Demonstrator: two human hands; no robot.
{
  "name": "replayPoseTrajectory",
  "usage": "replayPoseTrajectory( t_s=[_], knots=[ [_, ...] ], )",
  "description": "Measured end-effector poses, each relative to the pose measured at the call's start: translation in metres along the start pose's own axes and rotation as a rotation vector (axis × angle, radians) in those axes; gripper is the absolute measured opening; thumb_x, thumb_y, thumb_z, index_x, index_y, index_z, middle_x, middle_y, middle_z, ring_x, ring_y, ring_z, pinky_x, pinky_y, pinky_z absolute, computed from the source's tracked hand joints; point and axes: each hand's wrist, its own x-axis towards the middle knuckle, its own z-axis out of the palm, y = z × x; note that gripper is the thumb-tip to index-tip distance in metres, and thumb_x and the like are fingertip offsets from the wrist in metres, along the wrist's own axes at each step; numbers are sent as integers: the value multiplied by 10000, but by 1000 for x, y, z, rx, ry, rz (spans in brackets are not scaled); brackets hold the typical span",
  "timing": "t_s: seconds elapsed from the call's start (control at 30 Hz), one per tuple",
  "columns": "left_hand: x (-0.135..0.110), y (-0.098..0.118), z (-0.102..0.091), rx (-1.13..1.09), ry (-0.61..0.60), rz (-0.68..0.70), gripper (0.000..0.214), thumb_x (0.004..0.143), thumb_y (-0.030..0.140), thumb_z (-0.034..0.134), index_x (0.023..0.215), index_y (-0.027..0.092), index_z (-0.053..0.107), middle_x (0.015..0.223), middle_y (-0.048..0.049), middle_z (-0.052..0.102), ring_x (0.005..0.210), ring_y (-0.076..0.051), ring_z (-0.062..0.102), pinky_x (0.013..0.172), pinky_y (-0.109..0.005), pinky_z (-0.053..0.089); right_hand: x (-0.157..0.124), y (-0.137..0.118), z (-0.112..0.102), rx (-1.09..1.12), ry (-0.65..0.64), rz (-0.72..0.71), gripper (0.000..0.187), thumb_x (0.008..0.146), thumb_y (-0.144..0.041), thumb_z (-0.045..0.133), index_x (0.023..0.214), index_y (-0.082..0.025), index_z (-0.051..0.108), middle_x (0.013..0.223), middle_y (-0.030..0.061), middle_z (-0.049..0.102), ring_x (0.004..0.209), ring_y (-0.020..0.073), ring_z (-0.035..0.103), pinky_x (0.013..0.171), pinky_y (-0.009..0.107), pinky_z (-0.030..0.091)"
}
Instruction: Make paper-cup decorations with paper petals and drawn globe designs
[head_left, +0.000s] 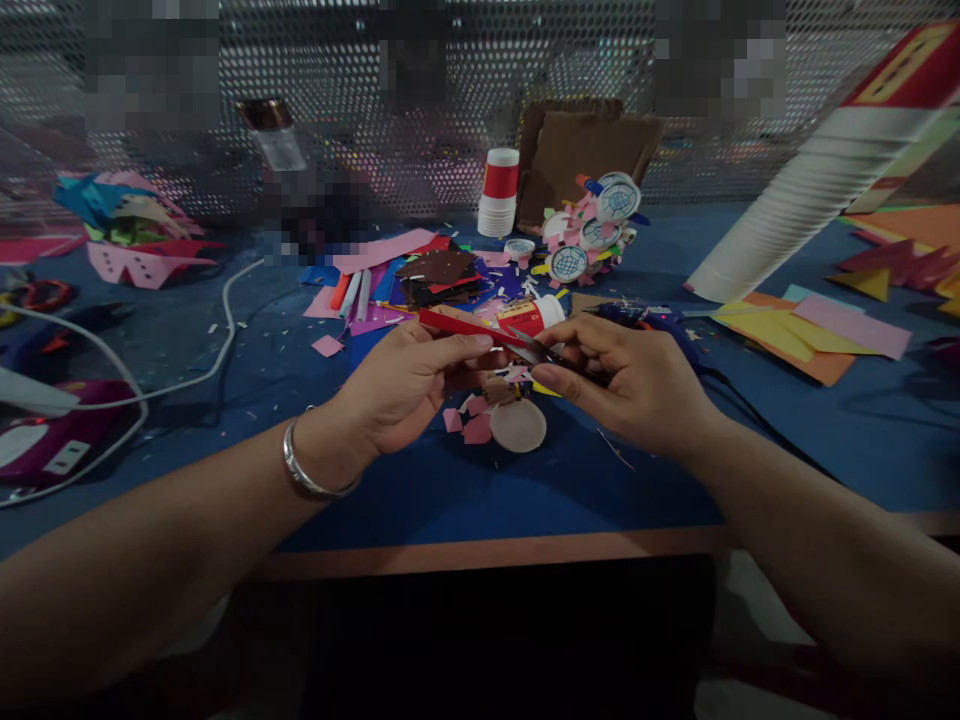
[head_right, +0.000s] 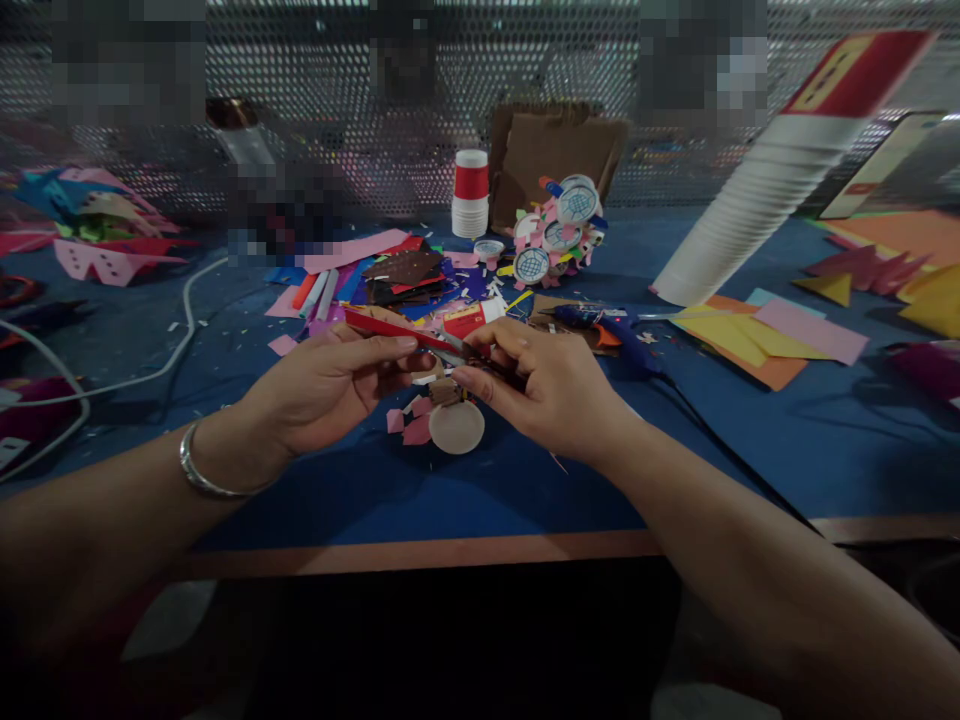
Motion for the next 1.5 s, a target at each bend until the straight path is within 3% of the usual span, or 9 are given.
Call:
replayPoseTrajectory(
  t_s=[0.27,0.9,1.17,1.5],
  knots=[
    [0,-4,0,-10,-11,-19,52,821,82,790,823,135,794,874,-47,780,839,-144,723,852,-281,568,-2,-3,1,6,-3,11,296,1015,-471,694,1082,-185,729,712,-39,600,529,80,481,521,264,372],
    [0,-6,-2,12,-62,-1,41,821,139,800,858,140,818,858,-54,793,804,-150,707,835,-288,565,-3,-4,1,-38,-12,-17,259,1013,-443,693,1096,-199,723,742,-18,641,532,93,468,535,290,371],
    [0,-4,2,8,-42,0,43,768,138,803,732,144,781,790,-49,775,756,-161,714,791,-312,581,-4,-5,1,-21,-19,9,253,1014,-443,681,1083,-205,726,732,-23,644,512,90,467,521,288,368],
    [0,-5,1,-58,-61,-19,25,745,115,814,742,139,815,770,-50,789,731,-158,724,754,-292,600,-3,-8,1,-34,-7,27,243,1004,-434,682,1085,-211,732,754,-15,666,529,94,487,542,282,388]
  ],
)
